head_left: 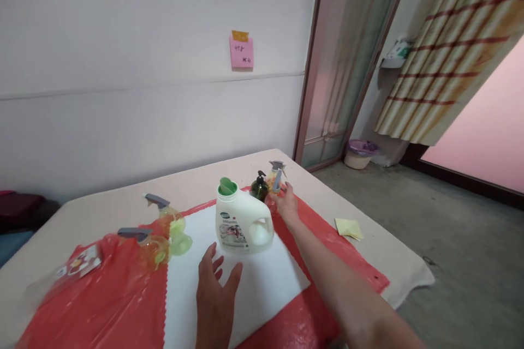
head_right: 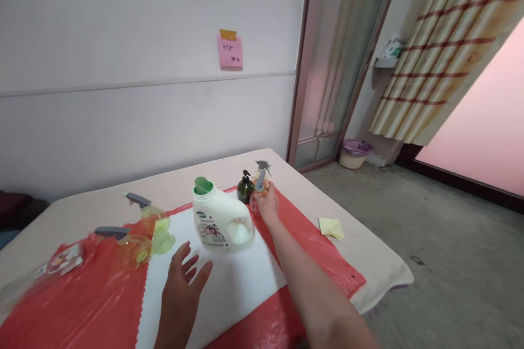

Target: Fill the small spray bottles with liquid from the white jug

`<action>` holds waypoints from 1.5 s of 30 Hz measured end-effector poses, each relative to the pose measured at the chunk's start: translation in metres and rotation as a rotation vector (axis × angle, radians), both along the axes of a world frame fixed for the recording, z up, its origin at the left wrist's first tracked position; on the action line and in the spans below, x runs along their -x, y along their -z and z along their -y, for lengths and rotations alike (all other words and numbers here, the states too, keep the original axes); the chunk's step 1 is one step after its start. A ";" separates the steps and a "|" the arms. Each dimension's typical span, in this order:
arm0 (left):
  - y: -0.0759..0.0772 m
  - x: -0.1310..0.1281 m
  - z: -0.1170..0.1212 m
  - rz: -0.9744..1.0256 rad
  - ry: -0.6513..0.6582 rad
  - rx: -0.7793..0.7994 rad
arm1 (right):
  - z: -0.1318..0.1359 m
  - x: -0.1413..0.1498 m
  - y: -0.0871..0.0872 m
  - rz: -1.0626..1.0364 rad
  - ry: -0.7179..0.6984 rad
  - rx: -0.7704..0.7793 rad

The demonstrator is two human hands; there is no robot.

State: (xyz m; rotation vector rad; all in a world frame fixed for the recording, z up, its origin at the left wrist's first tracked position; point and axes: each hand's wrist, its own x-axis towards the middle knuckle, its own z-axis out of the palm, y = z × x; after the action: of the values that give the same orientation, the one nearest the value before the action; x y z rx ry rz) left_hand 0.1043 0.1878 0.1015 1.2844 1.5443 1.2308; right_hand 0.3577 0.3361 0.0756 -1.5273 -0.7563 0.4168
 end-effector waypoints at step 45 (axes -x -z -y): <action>0.051 0.126 -0.081 -0.718 -0.377 -0.044 | 0.114 0.109 0.002 0.292 -0.118 -0.293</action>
State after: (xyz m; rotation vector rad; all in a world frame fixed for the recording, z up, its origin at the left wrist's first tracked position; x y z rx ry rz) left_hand -0.0221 0.2688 0.0507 1.6179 2.3646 1.0739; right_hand 0.2487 0.2224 0.0736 -1.2839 -1.0903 0.1597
